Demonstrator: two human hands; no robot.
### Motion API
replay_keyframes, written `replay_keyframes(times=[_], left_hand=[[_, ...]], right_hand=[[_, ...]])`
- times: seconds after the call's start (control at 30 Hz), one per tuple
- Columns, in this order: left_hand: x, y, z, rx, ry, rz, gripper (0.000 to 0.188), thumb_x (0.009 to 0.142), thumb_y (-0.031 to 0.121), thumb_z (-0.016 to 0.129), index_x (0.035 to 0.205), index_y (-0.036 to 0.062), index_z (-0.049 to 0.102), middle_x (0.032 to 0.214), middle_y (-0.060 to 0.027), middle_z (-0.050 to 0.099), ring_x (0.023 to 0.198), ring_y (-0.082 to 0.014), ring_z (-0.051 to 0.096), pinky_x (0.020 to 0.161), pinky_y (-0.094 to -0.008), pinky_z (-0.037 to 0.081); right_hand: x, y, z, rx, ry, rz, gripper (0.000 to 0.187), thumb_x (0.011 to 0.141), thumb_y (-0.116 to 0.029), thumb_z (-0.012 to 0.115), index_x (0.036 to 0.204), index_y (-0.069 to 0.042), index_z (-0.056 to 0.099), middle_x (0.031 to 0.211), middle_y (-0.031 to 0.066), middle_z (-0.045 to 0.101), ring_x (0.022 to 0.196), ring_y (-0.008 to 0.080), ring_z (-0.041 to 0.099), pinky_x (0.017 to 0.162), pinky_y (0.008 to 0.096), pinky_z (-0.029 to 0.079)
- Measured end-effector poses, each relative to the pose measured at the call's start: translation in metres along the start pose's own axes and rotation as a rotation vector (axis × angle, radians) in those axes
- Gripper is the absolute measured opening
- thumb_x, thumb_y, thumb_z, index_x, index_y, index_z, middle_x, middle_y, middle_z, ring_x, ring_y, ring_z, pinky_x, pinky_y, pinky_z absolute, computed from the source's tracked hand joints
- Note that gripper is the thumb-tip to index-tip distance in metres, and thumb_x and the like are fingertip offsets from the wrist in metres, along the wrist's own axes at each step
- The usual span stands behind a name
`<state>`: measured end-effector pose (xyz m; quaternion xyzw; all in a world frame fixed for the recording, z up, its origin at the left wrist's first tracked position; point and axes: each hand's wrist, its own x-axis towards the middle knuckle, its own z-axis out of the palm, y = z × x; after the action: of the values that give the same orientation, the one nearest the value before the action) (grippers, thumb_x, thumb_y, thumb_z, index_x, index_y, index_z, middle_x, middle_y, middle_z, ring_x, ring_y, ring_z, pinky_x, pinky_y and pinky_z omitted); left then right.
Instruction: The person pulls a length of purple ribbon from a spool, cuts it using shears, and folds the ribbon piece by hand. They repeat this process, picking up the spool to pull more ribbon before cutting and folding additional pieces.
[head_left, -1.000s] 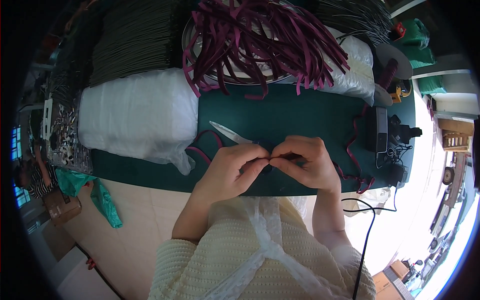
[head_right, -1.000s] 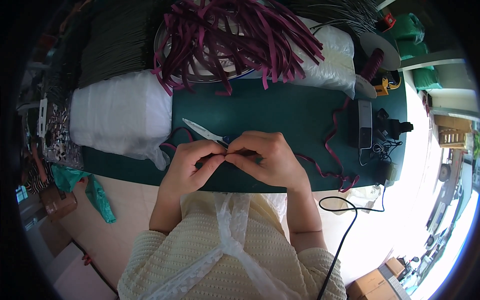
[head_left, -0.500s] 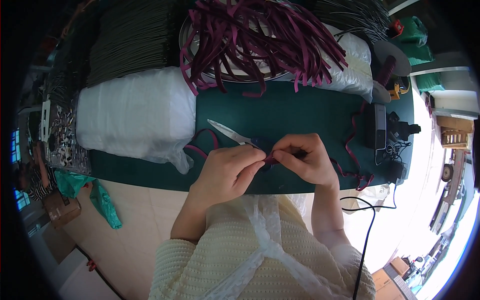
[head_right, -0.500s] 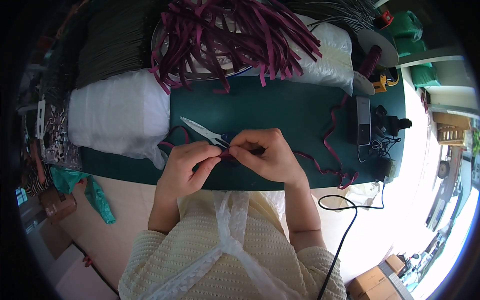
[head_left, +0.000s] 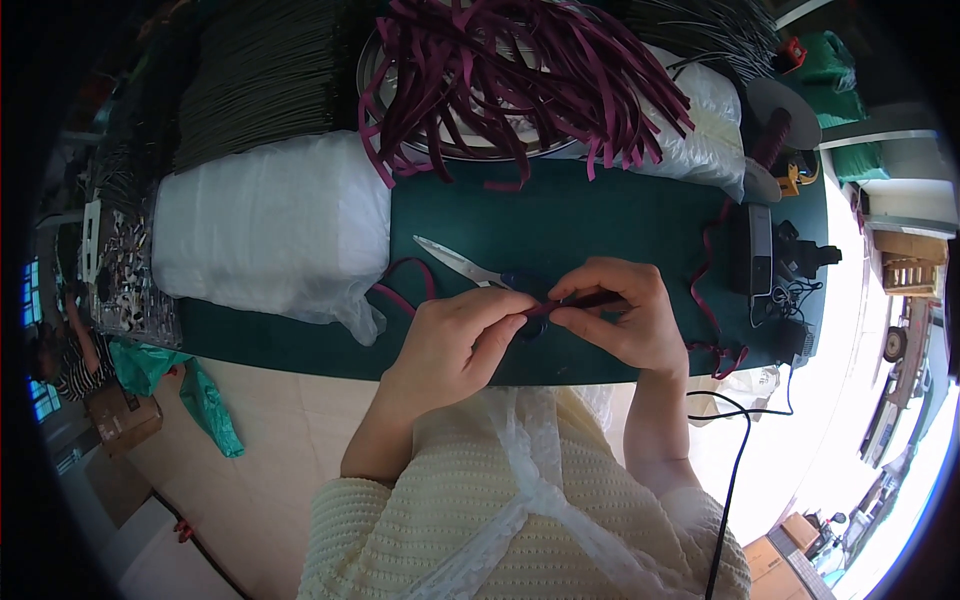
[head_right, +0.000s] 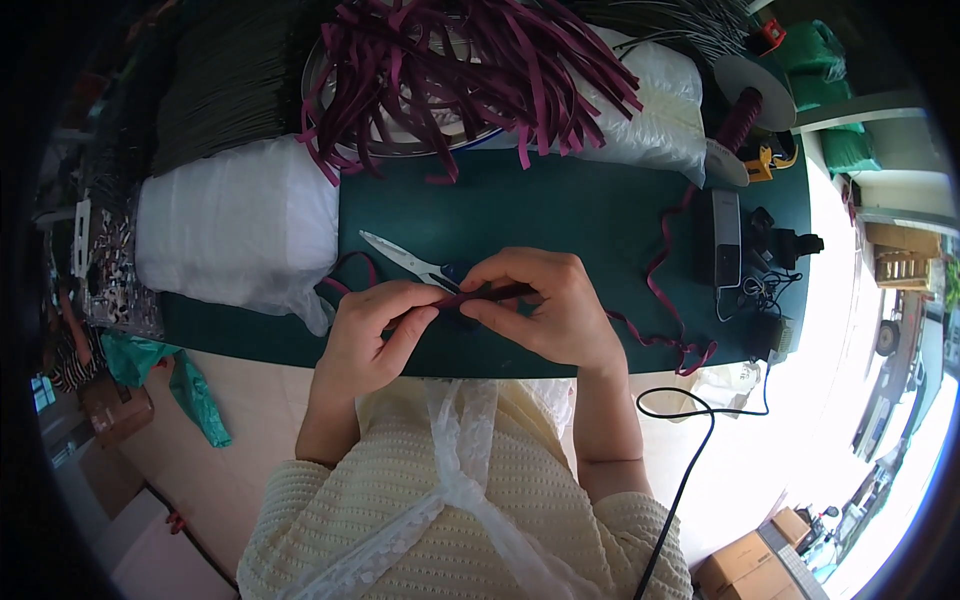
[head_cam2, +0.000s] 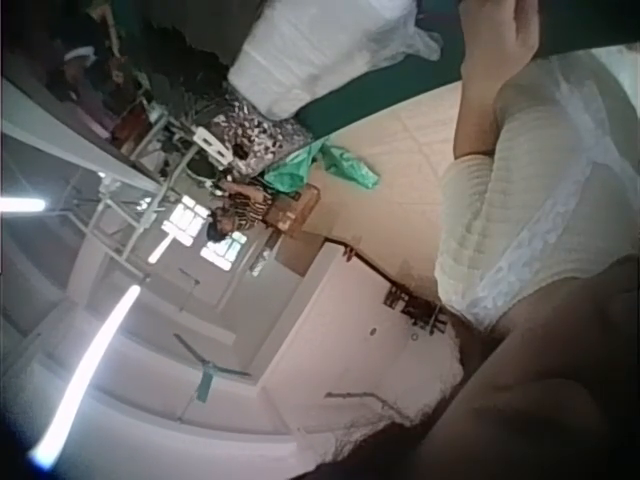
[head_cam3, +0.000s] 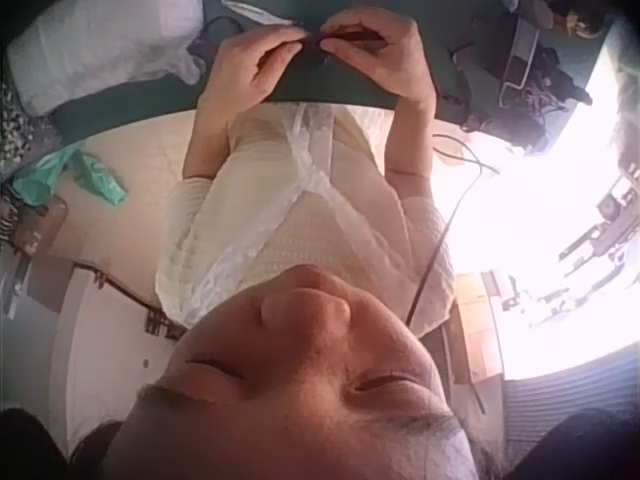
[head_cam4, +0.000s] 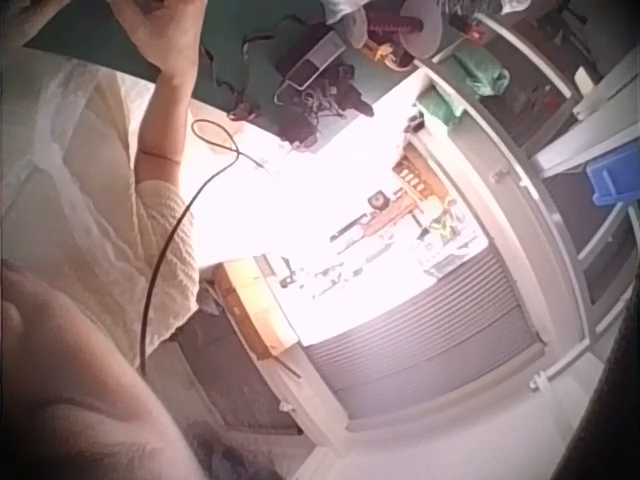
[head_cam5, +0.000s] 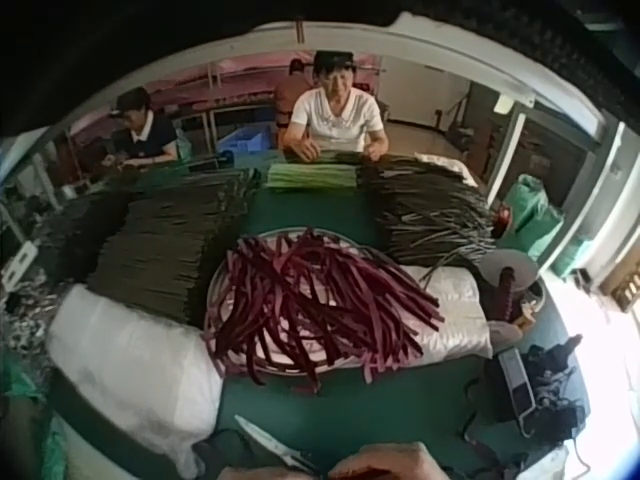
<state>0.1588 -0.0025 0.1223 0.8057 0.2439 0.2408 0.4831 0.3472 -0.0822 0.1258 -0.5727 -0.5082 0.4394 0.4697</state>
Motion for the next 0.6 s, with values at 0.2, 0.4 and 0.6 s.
replay_keyframes(times=[0.2,0.4,0.6], left_hand=[[-0.0011,0.0001,0.0000,-0.050,-0.020,-0.022,0.013,0.081,0.003,0.057,0.093,0.0010,0.061,0.078,-0.0115,0.063,0.062,-0.0215,0.062,0.053,-0.0272,0.047],[-0.0011,-0.0021,0.0005,-0.058,-0.030,-0.020,0.013,0.081,0.003,0.057,0.092,0.0004,0.062,0.078,-0.0119,0.064,0.063,-0.0215,0.062,0.054,-0.0269,0.047],[-0.0003,-0.0045,-0.0017,-0.141,-0.097,-0.130,0.013,0.082,0.003,0.058,0.092,-0.0021,0.063,0.082,-0.0124,0.065,0.068,-0.0195,0.063,0.062,-0.0261,0.048]], right_hand=[[0.0004,-0.0004,0.0006,-0.038,0.021,-0.054,0.023,0.066,0.003,0.072,0.088,-0.001,0.067,0.073,0.0036,0.060,0.061,0.0057,0.055,0.051,0.0160,0.043],[0.0015,-0.0011,-0.0013,-0.121,-0.022,-0.071,0.013,0.068,0.001,0.070,0.080,-0.003,0.068,0.067,0.0034,0.059,0.055,0.0086,0.054,0.046,0.0194,0.042],[0.0035,0.0034,0.0030,-0.216,0.028,-0.195,0.014,0.065,0.003,0.070,0.076,-0.006,0.068,0.061,0.0003,0.055,0.050,0.0063,0.046,0.041,0.0199,0.032]])
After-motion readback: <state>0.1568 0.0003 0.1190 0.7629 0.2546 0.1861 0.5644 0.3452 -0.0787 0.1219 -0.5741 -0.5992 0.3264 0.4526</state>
